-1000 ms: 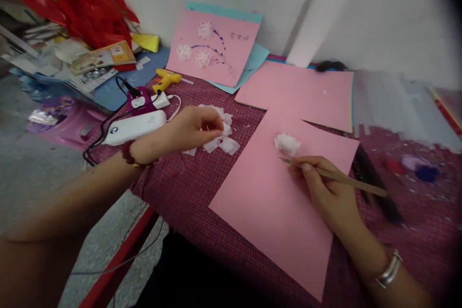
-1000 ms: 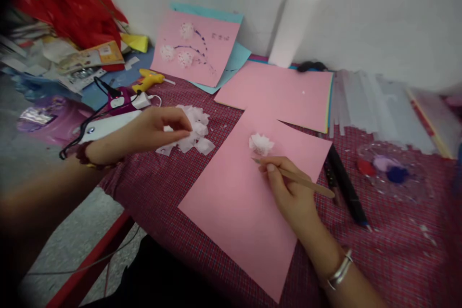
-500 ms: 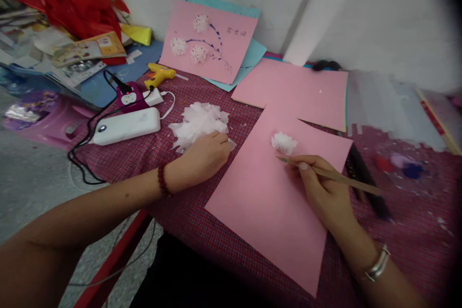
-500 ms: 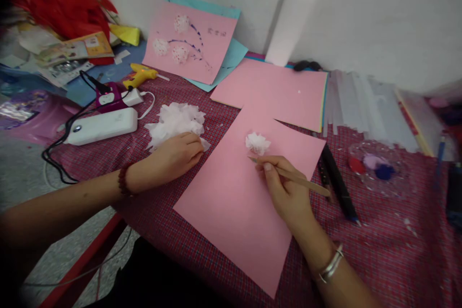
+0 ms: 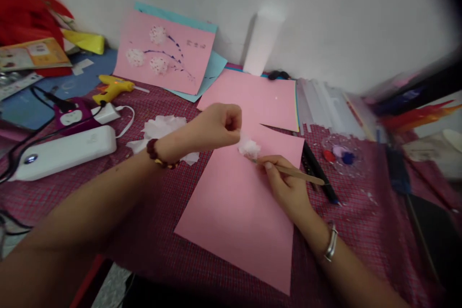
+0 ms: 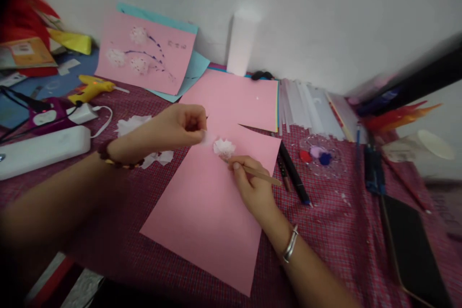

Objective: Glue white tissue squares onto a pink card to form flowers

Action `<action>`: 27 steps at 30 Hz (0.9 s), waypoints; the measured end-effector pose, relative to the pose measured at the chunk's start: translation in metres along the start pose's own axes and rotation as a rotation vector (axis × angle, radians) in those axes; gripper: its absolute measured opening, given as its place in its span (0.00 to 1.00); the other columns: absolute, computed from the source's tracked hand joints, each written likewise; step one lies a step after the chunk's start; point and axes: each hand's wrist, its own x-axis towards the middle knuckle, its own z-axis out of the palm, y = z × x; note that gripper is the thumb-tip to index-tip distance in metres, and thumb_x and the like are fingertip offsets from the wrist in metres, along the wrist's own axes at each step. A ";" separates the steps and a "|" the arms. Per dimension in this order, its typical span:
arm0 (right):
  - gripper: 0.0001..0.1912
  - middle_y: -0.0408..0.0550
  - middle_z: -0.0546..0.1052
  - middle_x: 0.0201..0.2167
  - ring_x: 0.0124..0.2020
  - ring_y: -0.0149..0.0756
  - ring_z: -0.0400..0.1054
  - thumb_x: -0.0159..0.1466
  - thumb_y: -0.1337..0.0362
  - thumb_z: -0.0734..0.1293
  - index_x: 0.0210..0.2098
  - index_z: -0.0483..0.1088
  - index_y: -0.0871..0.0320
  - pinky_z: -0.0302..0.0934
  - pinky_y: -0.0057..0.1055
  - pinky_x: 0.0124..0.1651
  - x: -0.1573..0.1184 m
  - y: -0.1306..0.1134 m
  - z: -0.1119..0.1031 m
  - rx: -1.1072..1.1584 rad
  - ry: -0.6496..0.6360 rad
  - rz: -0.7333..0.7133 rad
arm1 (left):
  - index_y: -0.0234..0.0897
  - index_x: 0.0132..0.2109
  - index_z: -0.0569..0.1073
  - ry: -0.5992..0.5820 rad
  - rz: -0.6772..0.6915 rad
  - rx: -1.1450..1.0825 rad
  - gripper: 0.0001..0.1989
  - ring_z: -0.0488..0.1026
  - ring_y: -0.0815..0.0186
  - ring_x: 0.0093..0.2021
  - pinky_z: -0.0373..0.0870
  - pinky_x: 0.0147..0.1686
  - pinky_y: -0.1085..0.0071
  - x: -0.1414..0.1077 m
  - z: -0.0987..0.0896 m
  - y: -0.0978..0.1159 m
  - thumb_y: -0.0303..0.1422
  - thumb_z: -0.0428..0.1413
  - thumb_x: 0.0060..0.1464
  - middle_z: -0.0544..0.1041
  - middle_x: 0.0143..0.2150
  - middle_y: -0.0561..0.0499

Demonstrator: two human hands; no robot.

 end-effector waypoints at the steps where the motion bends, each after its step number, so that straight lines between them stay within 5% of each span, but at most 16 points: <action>1: 0.08 0.45 0.74 0.32 0.36 0.36 0.69 0.65 0.64 0.60 0.37 0.71 0.54 0.63 0.34 0.40 0.001 0.000 0.000 -0.003 0.003 -0.002 | 0.34 0.26 0.64 -0.028 -0.005 -0.058 0.04 0.57 0.76 0.20 0.50 0.20 0.77 0.004 0.007 -0.005 0.22 0.51 0.41 0.62 0.20 0.57; 5: 0.08 0.45 0.75 0.33 0.36 0.36 0.69 0.65 0.64 0.60 0.37 0.71 0.54 0.63 0.34 0.40 0.003 0.000 0.000 0.001 0.013 0.016 | 0.32 0.30 0.69 -0.139 -0.067 -0.185 0.03 0.58 0.76 0.22 0.51 0.21 0.78 0.009 0.020 -0.023 0.24 0.51 0.45 0.65 0.22 0.57; 12: 0.08 0.45 0.74 0.32 0.34 0.35 0.69 0.66 0.63 0.60 0.37 0.71 0.53 0.63 0.33 0.38 0.005 -0.001 -0.002 0.070 0.060 0.075 | 0.32 0.32 0.74 -0.200 -0.138 -0.101 0.07 0.60 0.75 0.24 0.53 0.23 0.77 0.008 0.013 -0.032 0.28 0.52 0.46 0.69 0.24 0.55; 19: 0.09 0.45 0.74 0.33 0.37 0.36 0.68 0.66 0.62 0.59 0.37 0.71 0.53 0.62 0.35 0.42 0.006 0.001 -0.001 -0.004 -0.017 0.052 | 0.32 0.30 0.73 -0.361 -0.090 0.003 0.08 0.63 0.73 0.26 0.56 0.25 0.77 0.012 0.010 -0.044 0.27 0.50 0.45 0.71 0.26 0.54; 27: 0.09 0.45 0.74 0.33 0.35 0.35 0.68 0.66 0.62 0.59 0.39 0.70 0.53 0.62 0.33 0.39 0.009 0.001 0.001 0.043 0.022 0.087 | 0.33 0.30 0.74 -0.377 0.011 0.027 0.08 0.67 0.72 0.30 0.61 0.30 0.76 0.010 0.010 -0.047 0.26 0.51 0.45 0.73 0.31 0.52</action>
